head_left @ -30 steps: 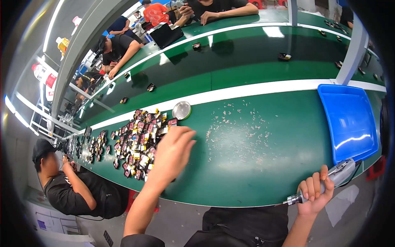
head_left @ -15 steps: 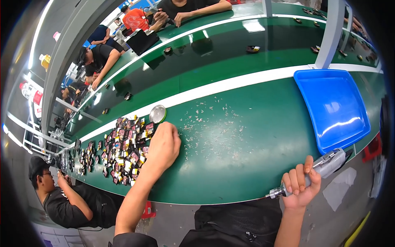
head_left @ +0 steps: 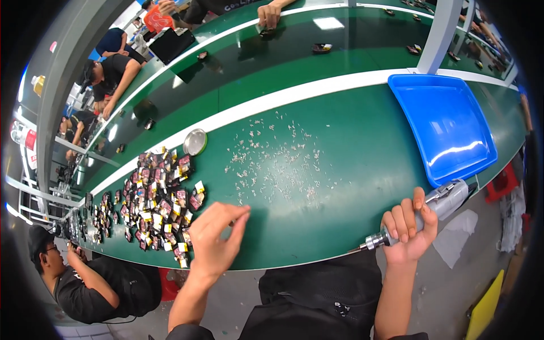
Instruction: Manually assemble small electronic components and fasten with a pneumatic screwdriver on a production line.
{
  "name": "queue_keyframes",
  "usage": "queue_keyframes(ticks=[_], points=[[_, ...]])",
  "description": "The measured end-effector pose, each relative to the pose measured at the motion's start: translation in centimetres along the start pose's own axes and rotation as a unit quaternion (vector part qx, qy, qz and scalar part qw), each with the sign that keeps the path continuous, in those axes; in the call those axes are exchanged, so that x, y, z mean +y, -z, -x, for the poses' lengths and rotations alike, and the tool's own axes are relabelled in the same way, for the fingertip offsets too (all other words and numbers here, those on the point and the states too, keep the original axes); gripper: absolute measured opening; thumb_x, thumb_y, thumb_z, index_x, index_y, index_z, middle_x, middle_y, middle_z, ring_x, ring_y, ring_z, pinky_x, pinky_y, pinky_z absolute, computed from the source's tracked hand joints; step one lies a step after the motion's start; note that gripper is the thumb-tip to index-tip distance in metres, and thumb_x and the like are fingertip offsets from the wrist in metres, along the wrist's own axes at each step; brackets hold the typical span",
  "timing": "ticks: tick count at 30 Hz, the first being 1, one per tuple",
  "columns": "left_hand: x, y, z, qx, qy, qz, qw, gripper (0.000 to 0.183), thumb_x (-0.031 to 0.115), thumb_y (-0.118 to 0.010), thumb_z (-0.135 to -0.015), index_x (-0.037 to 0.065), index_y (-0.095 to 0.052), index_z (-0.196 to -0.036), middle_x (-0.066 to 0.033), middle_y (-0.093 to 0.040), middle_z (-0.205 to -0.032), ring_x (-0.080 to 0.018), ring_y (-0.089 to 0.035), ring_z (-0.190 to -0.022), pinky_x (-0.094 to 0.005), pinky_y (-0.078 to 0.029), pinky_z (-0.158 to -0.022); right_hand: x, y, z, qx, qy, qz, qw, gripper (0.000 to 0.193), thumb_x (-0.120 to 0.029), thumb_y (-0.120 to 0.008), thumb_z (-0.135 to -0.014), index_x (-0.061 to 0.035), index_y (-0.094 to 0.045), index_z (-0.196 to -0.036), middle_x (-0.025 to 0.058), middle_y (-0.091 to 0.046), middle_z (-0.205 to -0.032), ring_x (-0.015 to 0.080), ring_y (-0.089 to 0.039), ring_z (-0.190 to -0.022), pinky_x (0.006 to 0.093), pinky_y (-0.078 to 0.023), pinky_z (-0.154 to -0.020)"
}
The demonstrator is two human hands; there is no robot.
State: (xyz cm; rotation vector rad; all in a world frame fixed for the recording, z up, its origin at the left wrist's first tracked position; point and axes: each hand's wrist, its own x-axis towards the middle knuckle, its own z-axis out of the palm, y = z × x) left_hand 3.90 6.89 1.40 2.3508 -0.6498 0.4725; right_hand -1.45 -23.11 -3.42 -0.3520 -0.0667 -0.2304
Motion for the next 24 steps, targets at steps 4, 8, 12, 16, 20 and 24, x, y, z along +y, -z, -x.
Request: queue_keyframes(ticks=[4,8,12,16,20,24], points=[[2.4,-1.2,2.5,-0.012,0.051,0.134,0.990,0.014,-0.011,-0.069,-0.071,-0.003,-0.066,-0.082,-0.0108,-0.066,-0.075,-0.0190,-0.062,-0.064,-0.0271,-0.048,-0.058,0.5,-0.5,-0.1,0.021,0.007,0.013,1.000,0.012,-0.017,-0.045,-0.092,-0.0063,-0.050,-0.090,-0.0015,-0.034,-0.050,0.0107,-0.035,-0.042,0.0289,-0.036,-0.049],[4.4,-2.4,4.0,-0.017,0.122,0.265,0.956,0.007,-0.011,-0.065,-0.075,-0.006,-0.064,-0.080,-0.0117,-0.064,-0.071,-0.0198,-0.062,-0.066,-0.0286,-0.049,-0.064,1.6,-2.1,0.5,0.009,-0.009,0.027,1.000,0.010,-0.016,-0.045,-0.090,-0.0069,-0.050,-0.090,-0.0011,-0.036,-0.050,0.0112,-0.036,-0.042,0.0294,-0.038,-0.049],[5.2,-3.9,4.8,-0.009,0.126,0.345,0.930,0.007,-0.011,-0.064,-0.076,-0.007,-0.065,-0.082,-0.0145,-0.066,-0.073,-0.0196,-0.062,-0.064,-0.0274,-0.050,-0.063,2.0,-4.0,1.6,-0.040,-0.017,0.033,0.999,0.011,-0.018,-0.043,-0.091,-0.0079,-0.048,-0.092,-0.0002,-0.039,-0.051,0.0122,-0.039,-0.044,0.0302,-0.039,-0.050],[6.5,-4.1,4.9,-0.005,0.124,0.348,0.929,0.015,-0.013,-0.066,-0.074,-0.006,-0.067,-0.087,-0.0151,-0.071,-0.081,-0.0232,-0.069,-0.071,-0.0293,-0.055,-0.065,2.0,-5.6,2.3,-0.059,-0.011,0.026,0.998,0.011,-0.018,-0.042,-0.091,-0.0080,-0.046,-0.093,0.0004,-0.040,-0.052,0.0130,-0.040,-0.045,0.0309,-0.039,-0.051],[7.0,-4.2,5.6,-0.025,0.157,0.430,0.889,0.013,-0.012,-0.069,-0.074,-0.008,-0.067,-0.085,-0.0163,-0.070,-0.077,-0.0237,-0.069,-0.070,-0.0299,-0.055,-0.065,2.0,-6.6,3.1,-0.054,0.029,0.006,0.998,0.011,-0.018,-0.042,-0.091,-0.0079,-0.046,-0.094,0.0015,-0.042,-0.053,0.0142,-0.041,-0.046,0.0315,-0.040,-0.051],[7.0,-4.5,6.0,-0.035,0.150,0.529,0.835,0.010,-0.012,-0.068,-0.075,-0.008,-0.067,-0.084,-0.0177,-0.069,-0.076,-0.0235,-0.068,-0.069,-0.0293,-0.055,-0.064,2.3,-8.0,3.3,-0.044,0.074,-0.003,0.996,0.011,-0.015,-0.049,-0.093,-0.0074,-0.043,-0.091,0.0003,-0.040,-0.052,0.0108,-0.040,-0.043,0.0286,-0.037,-0.049]])
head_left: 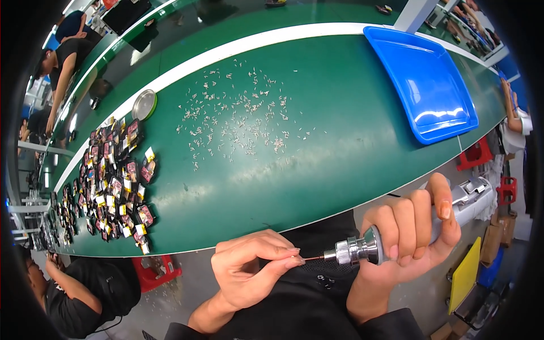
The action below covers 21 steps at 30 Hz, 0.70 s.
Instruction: Manually assemble small electronic components and fasten with a pneumatic screwdriver on a production line.
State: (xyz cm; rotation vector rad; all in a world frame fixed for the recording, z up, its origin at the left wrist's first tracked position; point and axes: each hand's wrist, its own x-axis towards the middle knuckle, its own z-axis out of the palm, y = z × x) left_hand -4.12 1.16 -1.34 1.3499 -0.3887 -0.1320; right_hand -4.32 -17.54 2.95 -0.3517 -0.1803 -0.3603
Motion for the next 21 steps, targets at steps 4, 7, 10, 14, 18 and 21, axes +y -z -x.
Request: queue_keyframes(ticks=[4,7,10,14,18,21], points=[[0.7,-0.8,-0.2,-0.015,0.014,0.022,1.000,0.017,0.006,-0.059,-0.091,-0.009,-0.062,-0.082,-0.0184,-0.065,-0.069,-0.0235,-0.063,-0.060,-0.0307,-0.053,-0.054,-0.1,-0.2,0.3,-0.005,0.006,0.003,1.000,0.011,-0.015,-0.049,-0.093,-0.0074,-0.042,-0.091,0.0004,-0.040,-0.053,0.0106,-0.040,-0.043,0.0287,-0.037,-0.048],[0.7,-0.8,-0.1,-0.037,0.013,0.037,0.999,0.022,0.009,-0.055,-0.094,-0.009,-0.062,-0.085,-0.0176,-0.065,-0.073,-0.0213,-0.062,-0.063,-0.0296,-0.052,-0.057,0.0,-0.3,0.4,0.003,0.012,0.000,1.000,0.011,-0.015,-0.049,-0.093,-0.0075,-0.042,-0.091,0.0005,-0.040,-0.053,0.0106,-0.039,-0.043,0.0284,-0.036,-0.048],[0.7,-0.9,0.1,-0.054,0.012,0.051,0.997,0.021,0.008,-0.053,-0.095,-0.010,-0.061,-0.088,-0.0173,-0.065,-0.077,-0.0197,-0.062,-0.067,-0.0286,-0.052,-0.060,0.1,-0.2,0.5,0.002,0.006,-0.001,1.000,0.011,-0.015,-0.049,-0.093,-0.0076,-0.042,-0.091,0.0004,-0.040,-0.053,0.0106,-0.040,-0.043,0.0281,-0.036,-0.048],[0.9,-1.3,0.2,-0.059,0.024,0.068,0.996,0.023,0.008,-0.052,-0.096,-0.010,-0.061,-0.087,-0.0176,-0.064,-0.076,-0.0201,-0.061,-0.067,-0.0291,-0.052,-0.060,-0.1,0.1,1.0,0.006,-0.009,-0.022,1.000,0.014,-0.021,-0.043,-0.093,-0.0084,-0.046,-0.097,0.0024,-0.046,-0.056,0.0148,-0.045,-0.048,0.0322,-0.042,-0.054],[0.7,-1.6,0.1,-0.071,0.023,0.095,0.993,0.023,0.009,-0.052,-0.096,-0.010,-0.060,-0.086,-0.0180,-0.064,-0.076,-0.0208,-0.061,-0.067,-0.0291,-0.051,-0.060,-0.5,0.3,1.1,0.001,-0.006,-0.032,0.999,0.014,-0.021,-0.042,-0.094,-0.0084,-0.046,-0.098,0.0026,-0.046,-0.058,0.0148,-0.044,-0.048,0.0321,-0.042,-0.056],[0.8,-1.6,0.0,-0.076,0.024,0.091,0.993,0.022,0.008,-0.053,-0.096,-0.010,-0.060,-0.086,-0.0175,-0.064,-0.076,-0.0211,-0.061,-0.067,-0.0290,-0.051,-0.060,-0.6,0.6,1.1,-0.011,-0.025,-0.022,0.999,0.015,-0.021,-0.041,-0.094,-0.0083,-0.046,-0.099,0.0028,-0.045,-0.058,0.0153,-0.044,-0.048,0.0320,-0.042,-0.057]])
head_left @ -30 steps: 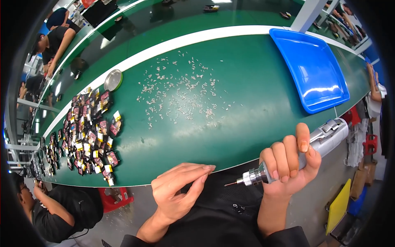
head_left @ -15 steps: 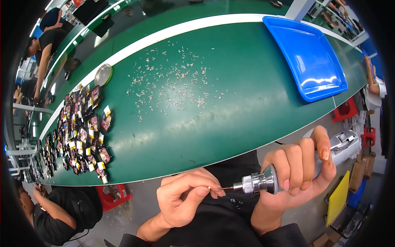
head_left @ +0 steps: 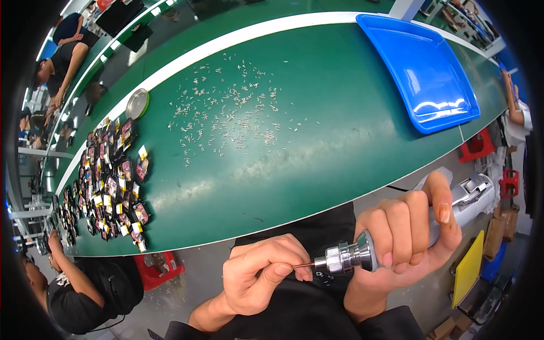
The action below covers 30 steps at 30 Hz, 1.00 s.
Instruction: Manually assemble small electronic components and fasten with a pneumatic screwdriver on a production line.
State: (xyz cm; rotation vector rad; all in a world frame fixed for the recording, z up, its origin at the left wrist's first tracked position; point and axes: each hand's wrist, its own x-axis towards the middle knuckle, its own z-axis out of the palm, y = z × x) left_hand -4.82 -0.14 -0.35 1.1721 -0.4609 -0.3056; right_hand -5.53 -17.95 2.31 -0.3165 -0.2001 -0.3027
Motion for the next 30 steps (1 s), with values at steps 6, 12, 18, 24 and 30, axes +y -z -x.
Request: queue_keyframes(ticks=[6,12,18,24,30], points=[[0.6,0.7,-0.6,-0.035,0.038,-0.048,0.997,0.016,0.004,-0.056,-0.092,-0.008,-0.061,-0.083,-0.0141,-0.063,-0.072,-0.0199,-0.060,-0.062,-0.0282,-0.049,-0.055,-0.3,-0.2,-0.3,-0.009,0.015,0.058,0.998,0.011,-0.016,-0.047,-0.093,-0.0065,-0.042,-0.091,0.0027,-0.041,-0.051,0.0129,-0.041,-0.040,0.0296,-0.037,-0.047],[0.0,0.4,-1.6,-0.048,-0.057,-0.258,0.963,0.015,0.004,-0.058,-0.087,-0.004,-0.059,-0.075,-0.0109,-0.062,-0.063,-0.0190,-0.058,-0.054,-0.0273,-0.046,-0.051,-0.8,0.2,-0.6,-0.014,-0.001,0.083,0.996,0.010,-0.015,-0.047,-0.093,-0.0064,-0.042,-0.091,0.0024,-0.041,-0.051,0.0131,-0.041,-0.040,0.0296,-0.038,-0.047],[-0.5,-0.4,-1.7,-0.041,-0.039,-0.265,0.963,0.012,0.001,-0.059,-0.084,-0.004,-0.058,-0.074,-0.0102,-0.062,-0.063,-0.0181,-0.057,-0.054,-0.0272,-0.045,-0.052,-1.3,1.5,-0.4,-0.005,-0.020,0.069,0.997,0.012,-0.018,-0.041,-0.092,-0.0070,-0.044,-0.096,0.0033,-0.045,-0.056,0.0148,-0.042,-0.046,0.0312,-0.040,-0.054],[-0.9,-0.6,-2.7,-0.064,-0.026,-0.258,0.964,0.011,-0.003,-0.057,-0.085,-0.009,-0.063,-0.092,-0.0146,-0.064,-0.075,-0.0240,-0.061,-0.062,-0.0315,-0.048,-0.055,-1.2,2.9,-0.9,0.030,-0.012,0.057,0.998,0.013,-0.018,-0.038,-0.092,-0.0069,-0.044,-0.094,0.0006,-0.041,-0.052,0.0136,-0.039,-0.044,0.0313,-0.040,-0.051],[1.8,2.3,-4.2,0.050,-0.016,-0.419,0.906,0.020,0.006,-0.053,-0.090,-0.009,-0.064,-0.098,-0.0142,-0.067,-0.077,-0.0207,-0.062,-0.065,-0.0308,-0.050,-0.060,-0.6,3.7,-2.1,0.090,0.017,0.041,0.995,0.012,-0.016,-0.042,-0.093,-0.0054,-0.047,-0.091,-0.0001,-0.038,-0.050,0.0110,-0.038,-0.040,0.0282,-0.037,-0.047]])
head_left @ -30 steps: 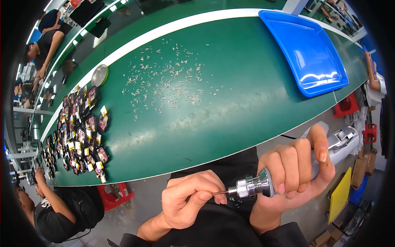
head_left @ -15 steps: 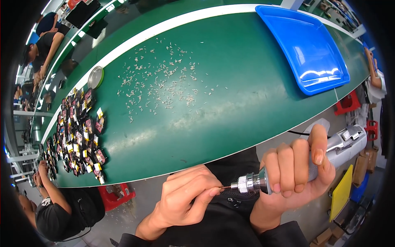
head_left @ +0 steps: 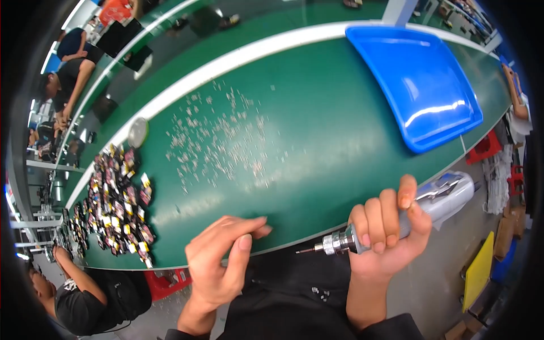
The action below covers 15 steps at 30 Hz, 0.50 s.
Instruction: Manually assemble small electronic components and fasten with a pneumatic screwdriver on a production line.
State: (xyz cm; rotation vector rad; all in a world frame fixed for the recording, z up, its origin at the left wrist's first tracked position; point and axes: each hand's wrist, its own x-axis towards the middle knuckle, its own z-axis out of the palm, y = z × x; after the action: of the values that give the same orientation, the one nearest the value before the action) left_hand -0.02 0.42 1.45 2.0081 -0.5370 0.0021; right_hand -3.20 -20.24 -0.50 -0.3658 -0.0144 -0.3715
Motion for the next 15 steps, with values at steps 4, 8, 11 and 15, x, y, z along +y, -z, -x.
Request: queue_keyframes(ticks=[4,8,11,15], points=[[-0.5,3.9,-3.9,0.015,-0.003,-0.087,0.996,0.011,0.002,-0.056,-0.088,-0.006,-0.064,-0.088,-0.0107,-0.064,-0.067,-0.0178,-0.059,-0.058,-0.0292,-0.047,-0.056,0.6,0.9,-0.6,0.073,0.007,-0.003,0.997,0.009,-0.016,-0.045,-0.092,-0.0071,-0.045,-0.088,-0.0014,-0.036,-0.050,0.0097,-0.037,-0.041,0.0272,-0.037,-0.047],[-4.1,4.4,-14.1,0.044,-0.001,-0.089,0.995,0.013,-0.001,-0.050,-0.088,-0.004,-0.060,-0.096,-0.0073,-0.062,-0.072,-0.0130,-0.056,-0.063,-0.0247,-0.046,-0.060,1.2,1.7,-1.2,0.104,0.008,-0.020,0.994,0.009,-0.016,-0.047,-0.091,-0.0080,-0.045,-0.087,-0.0020,-0.035,-0.050,0.0095,-0.036,-0.041,0.0268,-0.037,-0.046],[-9.1,4.6,-20.8,0.092,-0.009,-0.157,0.983,0.030,0.001,-0.057,-0.082,-0.001,-0.054,-0.112,-0.0129,-0.065,-0.088,-0.0191,-0.061,-0.070,-0.0306,-0.049,-0.067,1.3,1.7,-1.3,0.075,-0.004,-0.019,0.997,0.010,-0.018,-0.048,-0.090,-0.0088,-0.045,-0.086,-0.0018,-0.035,-0.050,0.0098,-0.036,-0.041,0.0271,-0.037,-0.045],[-12.7,2.9,-27.4,0.103,0.024,-0.337,0.935,0.051,0.017,-0.067,-0.079,0.001,-0.046,-0.123,-0.0204,-0.054,-0.111,-0.0364,-0.054,-0.107,-0.0455,-0.046,-0.090,0.9,2.7,-1.2,0.034,-0.033,-0.003,0.999,0.011,-0.019,-0.049,-0.088,-0.0087,-0.045,-0.086,-0.0005,-0.036,-0.049,0.0119,-0.037,-0.041,0.0296,-0.038,-0.045]])
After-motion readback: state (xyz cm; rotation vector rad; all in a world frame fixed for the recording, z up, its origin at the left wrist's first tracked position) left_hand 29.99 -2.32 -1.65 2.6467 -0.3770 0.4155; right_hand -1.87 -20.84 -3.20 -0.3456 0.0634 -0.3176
